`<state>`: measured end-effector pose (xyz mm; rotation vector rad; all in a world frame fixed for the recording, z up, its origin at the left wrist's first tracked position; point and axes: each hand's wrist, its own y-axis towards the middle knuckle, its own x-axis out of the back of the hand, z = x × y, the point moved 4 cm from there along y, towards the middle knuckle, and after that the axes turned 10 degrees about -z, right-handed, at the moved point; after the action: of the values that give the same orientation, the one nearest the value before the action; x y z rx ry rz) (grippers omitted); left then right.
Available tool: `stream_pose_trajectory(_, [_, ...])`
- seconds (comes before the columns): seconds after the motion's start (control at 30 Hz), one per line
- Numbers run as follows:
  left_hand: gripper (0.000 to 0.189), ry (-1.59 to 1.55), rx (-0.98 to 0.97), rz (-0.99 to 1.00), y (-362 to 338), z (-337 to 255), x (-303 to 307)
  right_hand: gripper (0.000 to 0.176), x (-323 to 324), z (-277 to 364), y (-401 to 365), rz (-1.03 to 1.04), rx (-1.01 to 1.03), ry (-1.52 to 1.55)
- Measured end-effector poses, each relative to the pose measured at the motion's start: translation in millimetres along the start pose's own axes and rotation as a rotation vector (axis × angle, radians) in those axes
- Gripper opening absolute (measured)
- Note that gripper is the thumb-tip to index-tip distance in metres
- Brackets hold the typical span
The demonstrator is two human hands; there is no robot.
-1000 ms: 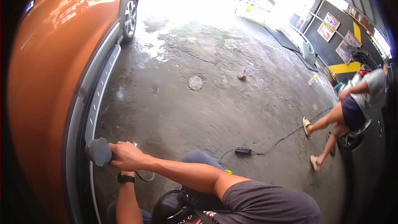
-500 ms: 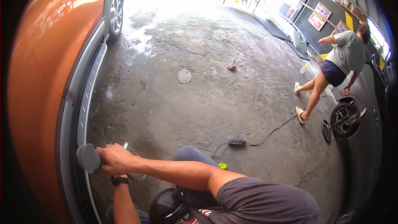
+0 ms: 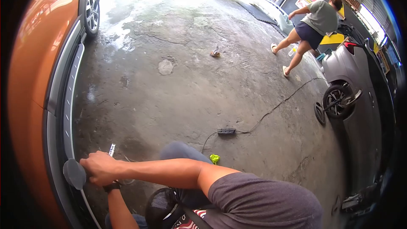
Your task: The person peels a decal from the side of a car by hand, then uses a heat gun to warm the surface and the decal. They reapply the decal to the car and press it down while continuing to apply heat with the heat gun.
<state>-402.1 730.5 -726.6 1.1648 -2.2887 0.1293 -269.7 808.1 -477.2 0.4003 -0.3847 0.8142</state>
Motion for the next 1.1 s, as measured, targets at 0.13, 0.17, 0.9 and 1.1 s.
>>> stream_pose_trajectory(0.13, [0.034,0.011,0.004,-0.003,-0.1,2.3,0.7,0.033,2.0,2.9,-0.6,0.033,0.019,-0.005])
stream_pose_trajectory(0.17, [0.034,0.013,0.007,-0.004,-0.1,3.1,1.0,0.033,1.8,5.0,-2.6,0.091,-0.021,-0.024])
stream_pose_trajectory(0.9, [0.034,0.037,0.002,0.0,-9.1,-2.9,0.1,0.04,25.8,25.8,-12.2,0.27,0.064,0.02])
stream_pose_trajectory(1.1, [0.034,0.04,-0.02,0.019,-8.3,-10.8,-6.9,0.036,38.7,20.9,-7.6,0.013,0.062,-0.147])
